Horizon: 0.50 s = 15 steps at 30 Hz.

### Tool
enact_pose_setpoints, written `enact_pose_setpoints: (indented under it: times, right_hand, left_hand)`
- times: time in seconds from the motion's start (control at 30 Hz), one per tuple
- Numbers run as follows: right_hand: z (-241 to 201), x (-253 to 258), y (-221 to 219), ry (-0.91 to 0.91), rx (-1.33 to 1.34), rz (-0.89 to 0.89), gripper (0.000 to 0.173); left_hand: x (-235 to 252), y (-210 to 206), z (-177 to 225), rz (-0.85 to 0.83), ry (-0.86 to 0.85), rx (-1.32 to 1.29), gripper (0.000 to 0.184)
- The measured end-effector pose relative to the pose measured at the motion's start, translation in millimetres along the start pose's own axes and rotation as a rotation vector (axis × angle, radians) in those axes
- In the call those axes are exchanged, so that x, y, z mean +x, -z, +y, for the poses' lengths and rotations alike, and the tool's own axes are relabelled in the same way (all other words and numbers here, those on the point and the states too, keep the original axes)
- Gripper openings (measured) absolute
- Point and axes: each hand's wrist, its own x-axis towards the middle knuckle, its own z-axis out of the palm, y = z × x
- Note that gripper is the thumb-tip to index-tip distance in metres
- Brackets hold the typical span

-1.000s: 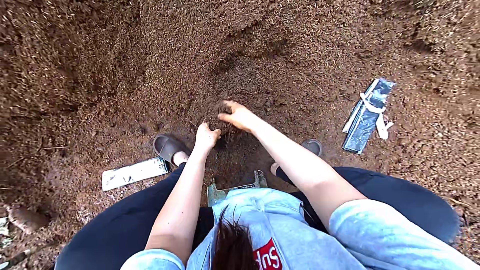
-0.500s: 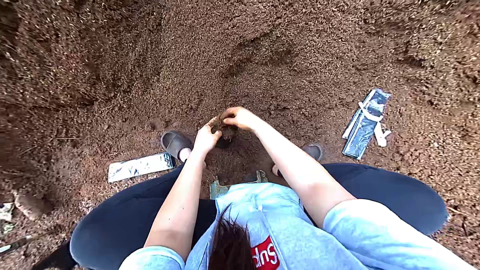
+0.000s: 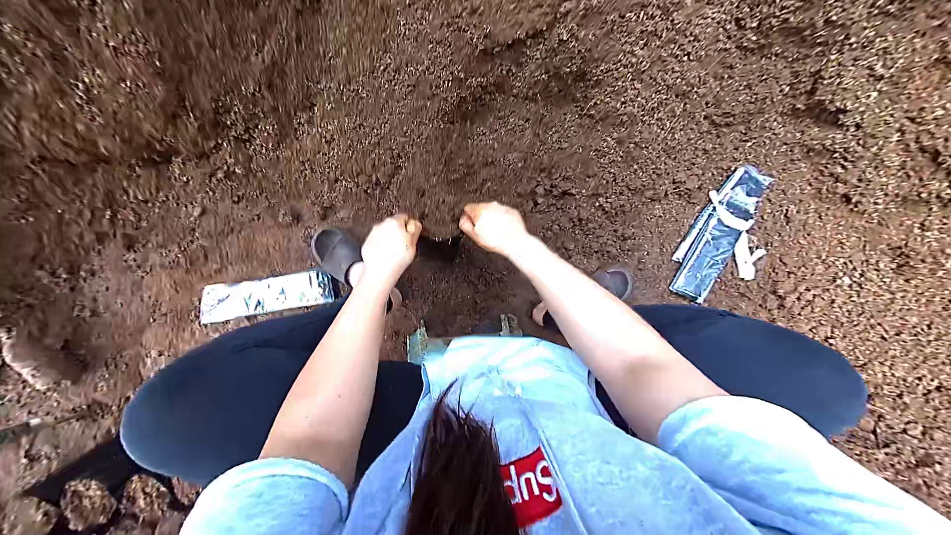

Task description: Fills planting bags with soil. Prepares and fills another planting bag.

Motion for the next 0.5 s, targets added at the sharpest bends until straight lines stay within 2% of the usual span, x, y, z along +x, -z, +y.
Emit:
enact_pose_setpoints:
  times: [0.07,0.13,0.17,0.27,0.37,0.43,0.5]
  right_hand:
    - [-7,-19,3,0.002,0.069,0.104,0.038]
    - [-10,-17,-5,-0.018,0.132,0.195,0.039]
    - [-7,-9,-18,-0.037,0.137,0.189,0.039]
    - [7,11,-48,-0.065,0.072,0.022,0.041]
    - [0,7,-27,-0.03,0.082,0.116,0.04]
    - [-2,-14,-34,-0.038,0.145,0.158,0.041]
    - [2,-4,-42,-0.037,0.177,0.176,0.043]
  left_hand:
    - [-24,6,3,0.068,-0.007,-0.11,0.044]
    - [-21,0,0,0.106,-0.006,-0.201,0.043]
    - [-11,-9,-7,0.08,0.009,-0.195,0.043]
    - [9,-33,-21,-0.044,0.058,-0.049,0.046]
    - [1,-13,-8,0.039,0.034,-0.062,0.045]
    - [-20,-16,-6,0.061,0.034,-0.107,0.043]
    - [-10,-24,-12,0.073,0.021,-0.115,0.043]
